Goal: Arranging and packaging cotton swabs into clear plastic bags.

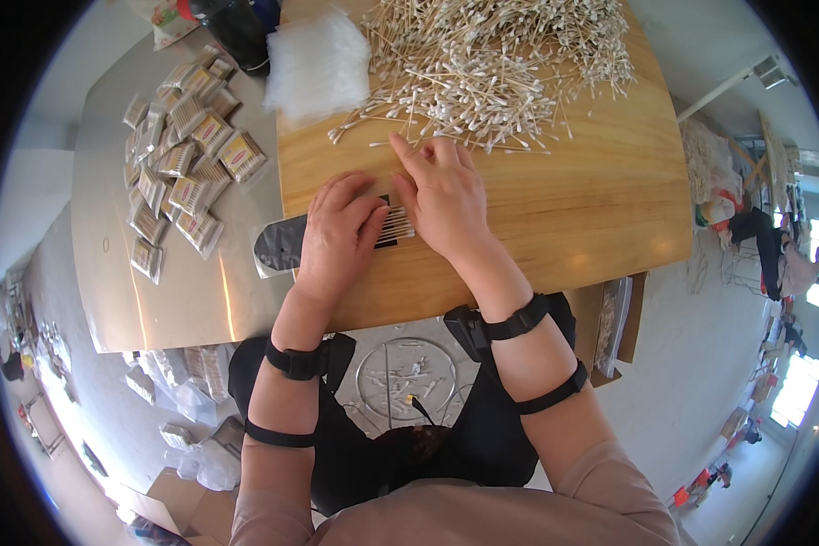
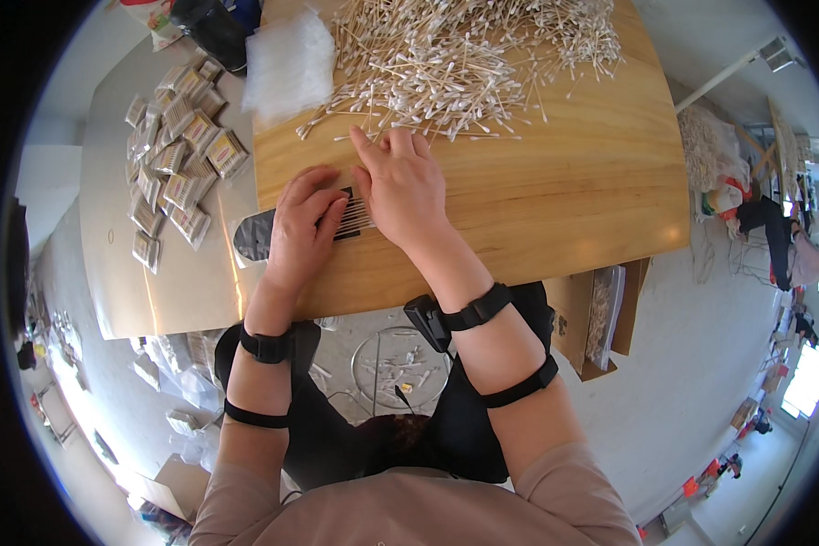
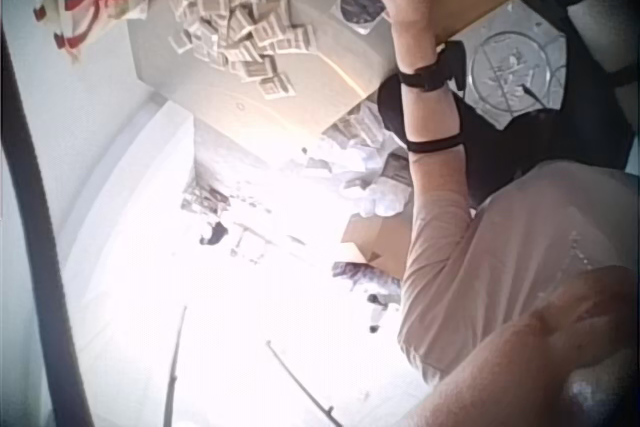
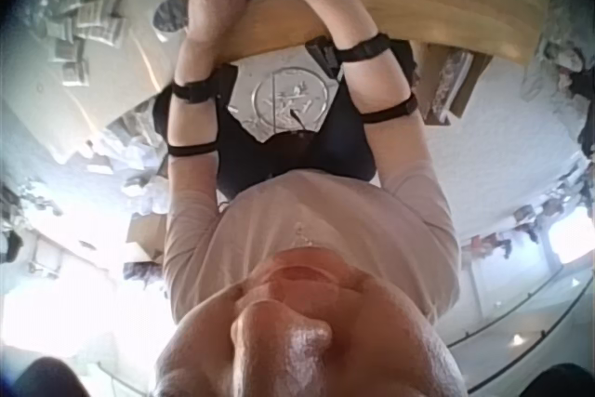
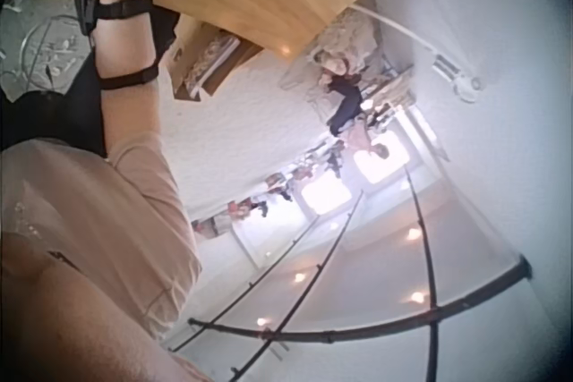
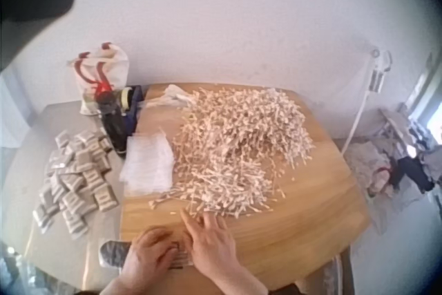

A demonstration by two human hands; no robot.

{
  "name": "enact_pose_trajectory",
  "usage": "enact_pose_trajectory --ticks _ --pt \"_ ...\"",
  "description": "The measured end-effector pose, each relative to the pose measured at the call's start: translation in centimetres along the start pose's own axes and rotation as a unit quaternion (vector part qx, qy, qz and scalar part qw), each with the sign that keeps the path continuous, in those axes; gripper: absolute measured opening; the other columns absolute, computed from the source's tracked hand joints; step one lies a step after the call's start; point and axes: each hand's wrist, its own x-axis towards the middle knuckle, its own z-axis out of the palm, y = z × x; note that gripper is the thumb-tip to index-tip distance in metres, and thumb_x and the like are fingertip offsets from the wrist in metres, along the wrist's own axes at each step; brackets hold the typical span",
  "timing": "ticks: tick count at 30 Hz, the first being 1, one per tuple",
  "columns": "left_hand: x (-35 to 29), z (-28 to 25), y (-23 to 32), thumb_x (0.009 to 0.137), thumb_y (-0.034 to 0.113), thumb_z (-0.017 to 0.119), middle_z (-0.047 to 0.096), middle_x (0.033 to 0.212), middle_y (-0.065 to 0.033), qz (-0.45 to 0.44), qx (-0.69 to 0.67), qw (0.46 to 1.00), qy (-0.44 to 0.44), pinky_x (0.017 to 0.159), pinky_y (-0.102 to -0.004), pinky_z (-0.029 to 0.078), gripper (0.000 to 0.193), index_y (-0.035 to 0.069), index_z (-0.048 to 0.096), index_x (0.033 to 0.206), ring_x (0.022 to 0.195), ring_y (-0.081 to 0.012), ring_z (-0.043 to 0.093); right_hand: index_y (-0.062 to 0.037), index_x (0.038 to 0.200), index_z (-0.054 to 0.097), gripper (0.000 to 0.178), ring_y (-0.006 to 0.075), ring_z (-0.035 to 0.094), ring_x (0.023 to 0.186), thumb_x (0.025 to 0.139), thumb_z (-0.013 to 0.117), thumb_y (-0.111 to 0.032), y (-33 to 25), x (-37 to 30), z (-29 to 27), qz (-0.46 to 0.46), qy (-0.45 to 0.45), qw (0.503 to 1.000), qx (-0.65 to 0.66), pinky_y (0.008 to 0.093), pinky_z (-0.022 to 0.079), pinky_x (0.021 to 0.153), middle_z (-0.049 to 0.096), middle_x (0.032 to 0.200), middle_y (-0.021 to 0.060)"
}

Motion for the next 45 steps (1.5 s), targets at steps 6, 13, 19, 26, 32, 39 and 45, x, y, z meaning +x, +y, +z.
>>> enact_pose_trajectory --ticks 6,13,19,26,32,39,45 --pt "-0.1 0.0 -0.1 0.089 0.006 0.066 0.065 0.112 -0.017 -0.018 -0.03 0.999 0.031 0.09 -0.0406 0.05 0.012 -0.002 0.068 0.098 0.104 -0.0346 0.062 -0.0092 0.096 0.068 0.015 0.0299 0.058 0.088 0.082 0.072 -0.012 0.3 -0.1 0.1 -0.029 0.013 0.999 0.015 0.0401 0.05 0.075 0.058 0.092 0.0082" --pt "0.0 0.1 -0.5 0.092 0.004 0.061 0.065 0.112 -0.0168 -0.027 -0.021 0.998 0.044 0.09 -0.0401 0.05 0.013 -0.001 0.067 0.103 0.104 -0.035 0.063 -0.0072 0.082 0.063 0.012 0.0295 0.058 0.088 0.078 0.074 -0.007 0.4 -0.7 -0.6 -0.032 -0.017 0.998 0.046 0.0407 0.049 0.075 0.058 0.09 0.0064" --pt "0.1 0.0 -0.3 0.092 -0.001 0.058 0.065 0.113 -0.0167 -0.034 -0.027 0.998 0.046 0.092 -0.0398 0.05 0.015 -0.002 0.066 0.105 0.105 -0.0349 0.063 -0.0062 0.081 0.063 0.013 0.0306 0.059 0.087 0.075 0.074 -0.005 0.2 -0.8 -0.8 -0.033 -0.042 0.997 0.063 0.0416 0.049 0.076 0.06 0.089 0.007" --pt "0.3 0.0 -0.2 0.092 -0.002 0.057 0.065 0.116 -0.0169 -0.012 -0.025 0.998 0.049 0.096 -0.0404 0.049 0.02 -0.002 0.064 0.111 0.11 -0.0351 0.061 -0.0054 0.09 0.065 0.014 0.0325 0.062 0.085 0.078 0.068 0.001 0.9 -1.0 -0.1 -0.07 -0.095 0.982 0.15 0.0432 0.051 0.072 0.065 0.087 0.0126" --pt "0.3 -0.2 0.3 0.091 0.001 0.06 0.067 0.106 -0.0161 0.0 -0.028 1.0 0.009 0.092 -0.04 0.049 0.017 -0.001 0.066 0.107 0.104 -0.0336 0.063 -0.0068 0.099 0.067 0.015 0.0322 0.062 0.088 0.084 0.068 -0.004 1.1 -0.2 -0.3 0.062 0.032 0.997 0.045 0.0419 0.052 0.073 0.062 0.094 0.0104" --pt "0.1 -0.3 -0.2 0.086 0.001 0.064 0.068 0.09 -0.0115 0.004 -0.062 0.998 0.014 0.085 -0.0421 0.049 0.013 0.001 0.067 0.099 0.09 -0.0315 0.063 -0.0071 0.09 0.064 0.009 0.0312 0.061 0.087 0.083 0.069 -0.006 1.0 -0.4 -0.1 0.027 0.006 0.999 0.017 0.0411 0.051 0.072 0.059 0.092 0.0093" --pt "0.1 -0.5 0.1 0.091 0.001 0.061 0.067 0.102 -0.0159 -0.033 -0.07 0.997 0.018 0.085 -0.0402 0.051 0.016 -0.001 0.067 0.106 0.094 -0.034 0.064 -0.0066 0.084 0.06 0.011 0.0329 0.061 0.085 0.078 0.067 -0.001 1.1 -1.0 -0.8 0.057 -0.032 0.998 0.012 0.0431 0.051 0.071 0.06 0.086 0.0093"
